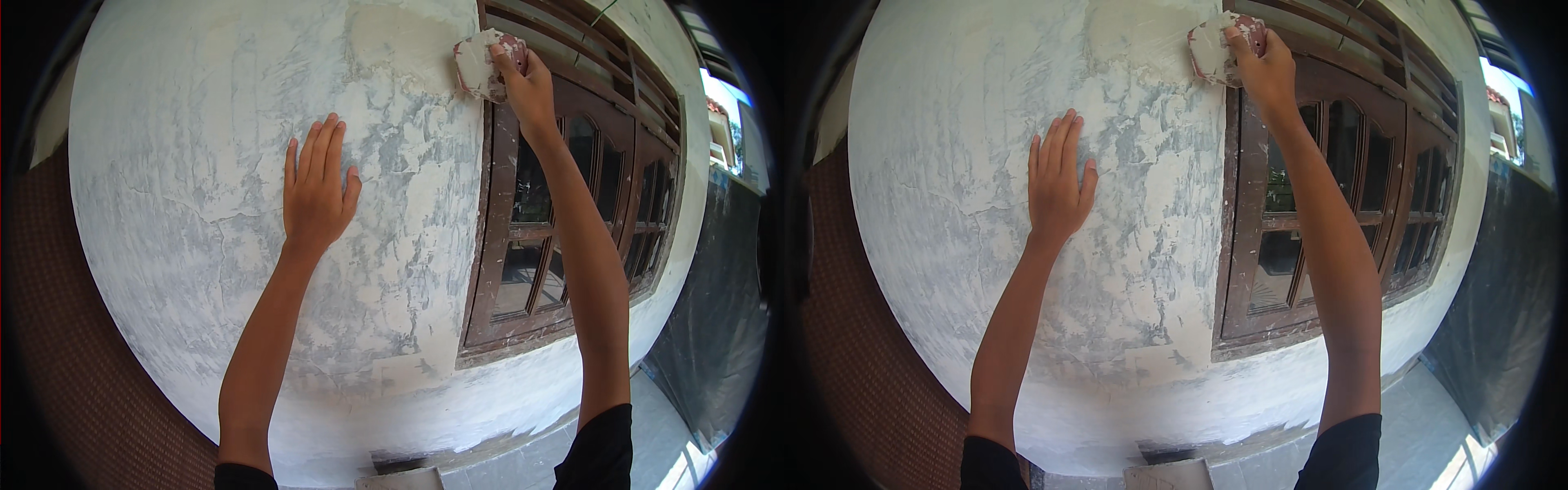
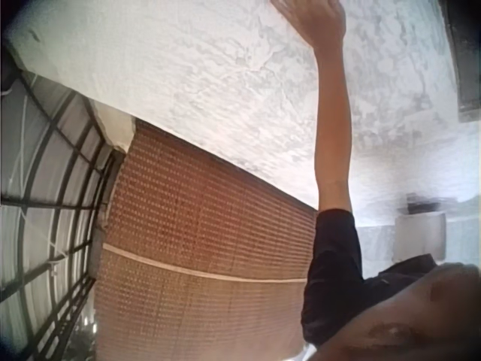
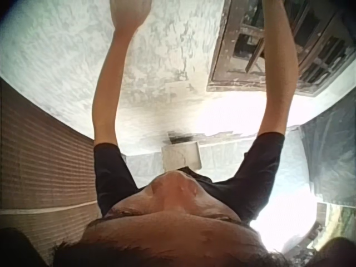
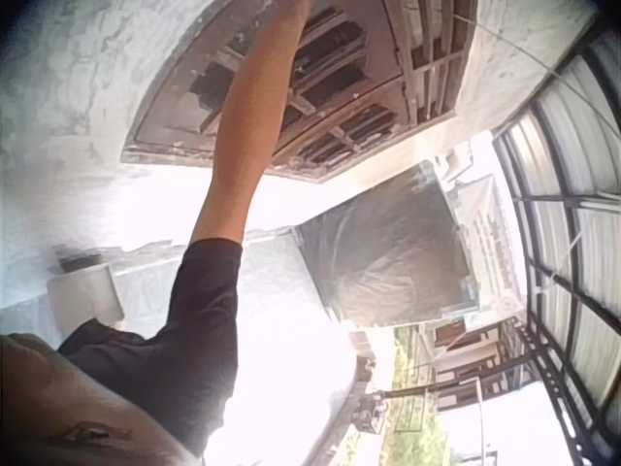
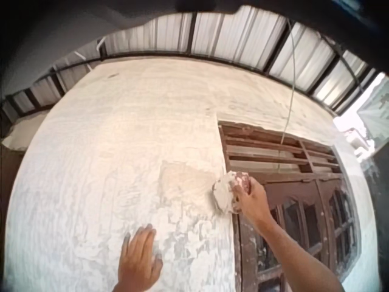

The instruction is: The person patches cracks and holes in an exterior wall by applying putty from a putty tray to the wall with a putty knife.

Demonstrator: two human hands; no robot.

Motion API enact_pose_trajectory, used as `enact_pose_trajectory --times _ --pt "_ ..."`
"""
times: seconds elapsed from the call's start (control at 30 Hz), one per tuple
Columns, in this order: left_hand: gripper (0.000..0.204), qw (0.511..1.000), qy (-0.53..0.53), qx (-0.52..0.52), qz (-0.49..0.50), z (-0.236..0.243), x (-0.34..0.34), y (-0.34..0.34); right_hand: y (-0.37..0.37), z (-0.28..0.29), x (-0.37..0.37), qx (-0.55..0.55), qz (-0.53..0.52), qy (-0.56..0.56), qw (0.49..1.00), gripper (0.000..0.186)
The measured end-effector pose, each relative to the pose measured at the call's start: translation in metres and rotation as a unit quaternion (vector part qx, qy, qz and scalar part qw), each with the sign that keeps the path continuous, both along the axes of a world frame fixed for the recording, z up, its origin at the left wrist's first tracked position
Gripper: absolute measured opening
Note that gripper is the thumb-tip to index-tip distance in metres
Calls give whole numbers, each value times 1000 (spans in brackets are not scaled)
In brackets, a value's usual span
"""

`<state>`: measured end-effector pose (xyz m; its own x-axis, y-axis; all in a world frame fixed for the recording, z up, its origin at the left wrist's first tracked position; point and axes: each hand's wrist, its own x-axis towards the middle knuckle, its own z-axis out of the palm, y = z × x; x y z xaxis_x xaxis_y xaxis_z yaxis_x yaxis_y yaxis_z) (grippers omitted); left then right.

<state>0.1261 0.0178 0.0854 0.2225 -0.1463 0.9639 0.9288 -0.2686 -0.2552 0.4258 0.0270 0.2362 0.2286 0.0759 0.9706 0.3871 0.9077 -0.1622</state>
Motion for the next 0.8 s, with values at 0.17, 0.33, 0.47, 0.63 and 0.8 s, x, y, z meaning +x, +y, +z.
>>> enact_pose_trajectory --times 0.17,0.33,0.47,0.63,0.8 --pt "55 1000 3 2 -1 -1 -3 -2 6 1 14 -27 -173 5 985 50" --pt "54 1000 -1 2 -2 0 0 -1 -2 12 18 -11 -23 70 997 50" --pt "54 1000 1 -3 1 -1 -2 -1 -5 1 -22 12 -127 -72 989 51" --pt "57 1000 2 -17 -21 -2 0 0 -7 27 16 -20 -173 87 981 46" --pt "55 1000 -4 -13 -3 -2 -1 -1 -6 26 -35 40 -113 -38 992 54"
